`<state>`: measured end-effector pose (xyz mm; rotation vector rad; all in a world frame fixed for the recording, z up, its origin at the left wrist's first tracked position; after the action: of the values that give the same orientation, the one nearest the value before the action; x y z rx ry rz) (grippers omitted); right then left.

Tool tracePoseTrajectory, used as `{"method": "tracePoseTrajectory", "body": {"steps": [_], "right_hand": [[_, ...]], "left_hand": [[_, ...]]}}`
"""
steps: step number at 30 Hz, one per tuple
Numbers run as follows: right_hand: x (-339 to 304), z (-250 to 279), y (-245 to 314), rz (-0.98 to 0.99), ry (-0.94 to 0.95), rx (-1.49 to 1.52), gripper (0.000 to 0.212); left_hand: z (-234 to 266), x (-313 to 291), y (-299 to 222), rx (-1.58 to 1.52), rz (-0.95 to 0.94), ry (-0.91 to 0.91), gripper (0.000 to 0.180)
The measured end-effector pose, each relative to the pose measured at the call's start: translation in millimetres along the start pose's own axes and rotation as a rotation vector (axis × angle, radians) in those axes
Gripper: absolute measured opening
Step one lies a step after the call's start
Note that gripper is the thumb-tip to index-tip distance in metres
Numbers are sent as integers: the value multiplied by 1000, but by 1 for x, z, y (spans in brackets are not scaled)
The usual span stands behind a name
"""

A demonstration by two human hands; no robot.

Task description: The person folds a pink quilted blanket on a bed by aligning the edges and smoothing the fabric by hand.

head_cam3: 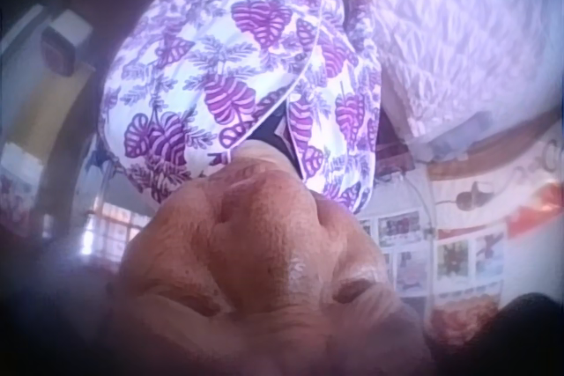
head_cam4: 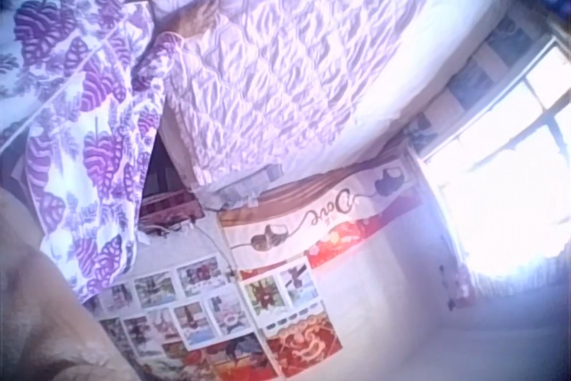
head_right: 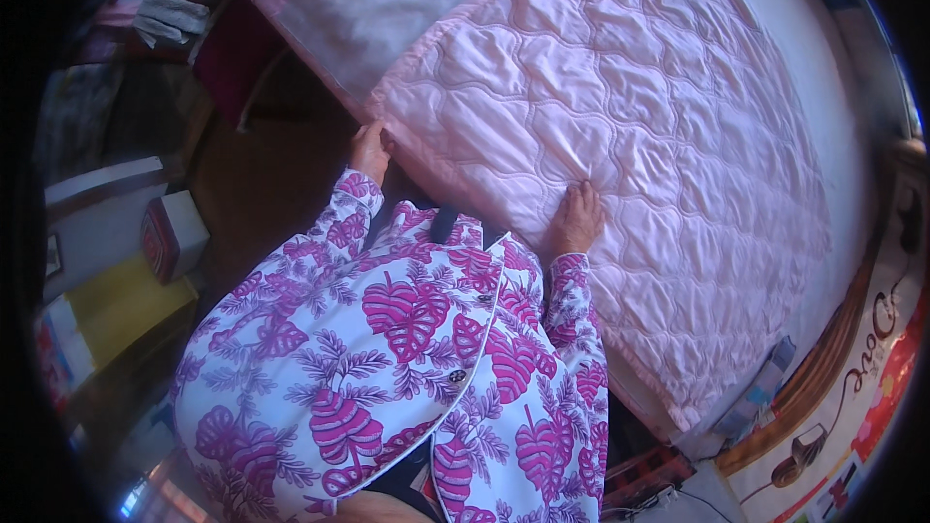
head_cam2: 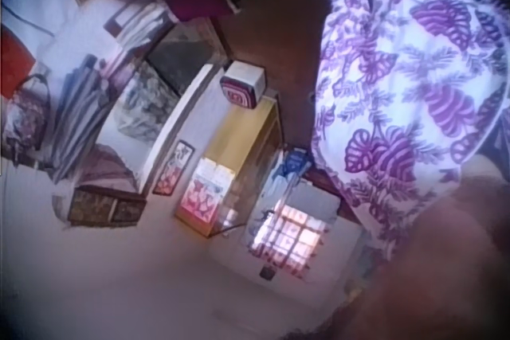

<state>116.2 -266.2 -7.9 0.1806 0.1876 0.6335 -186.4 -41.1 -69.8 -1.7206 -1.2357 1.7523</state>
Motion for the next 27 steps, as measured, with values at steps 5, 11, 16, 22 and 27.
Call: {"method": "tracePoseTrajectory", "body": {"steps": [5,11,16,22,27], "right_hand": [[0,-4,-2,0,-14,20,24],[0,-6,0,-12,9,19,24],[0,-7,1,-4,-5,18,24],[0,-4,1,13,9,163,24],[21,3,7,-11,170,577,27]], "left_hand": [[0,6,-3,-123,-39,38,28],[-12,-7,7,-421,175,100,49],[-52,-39,-45,-139,187,199,50],[-109,-51,-71,-284,106,380,36],[-143,-86,-94,-380,178,579,44]]}}
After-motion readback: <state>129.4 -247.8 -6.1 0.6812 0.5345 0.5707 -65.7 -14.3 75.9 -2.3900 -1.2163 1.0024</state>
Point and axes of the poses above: each hand's wrist, its own x-axis towards the middle knuckle, its own z-axis out of the back of the hand, y = z × x, the point moved 4 cm from there along x, towards the middle knuckle, and after that the axes turned 12 degrees about -z, right-handed, at the moved point
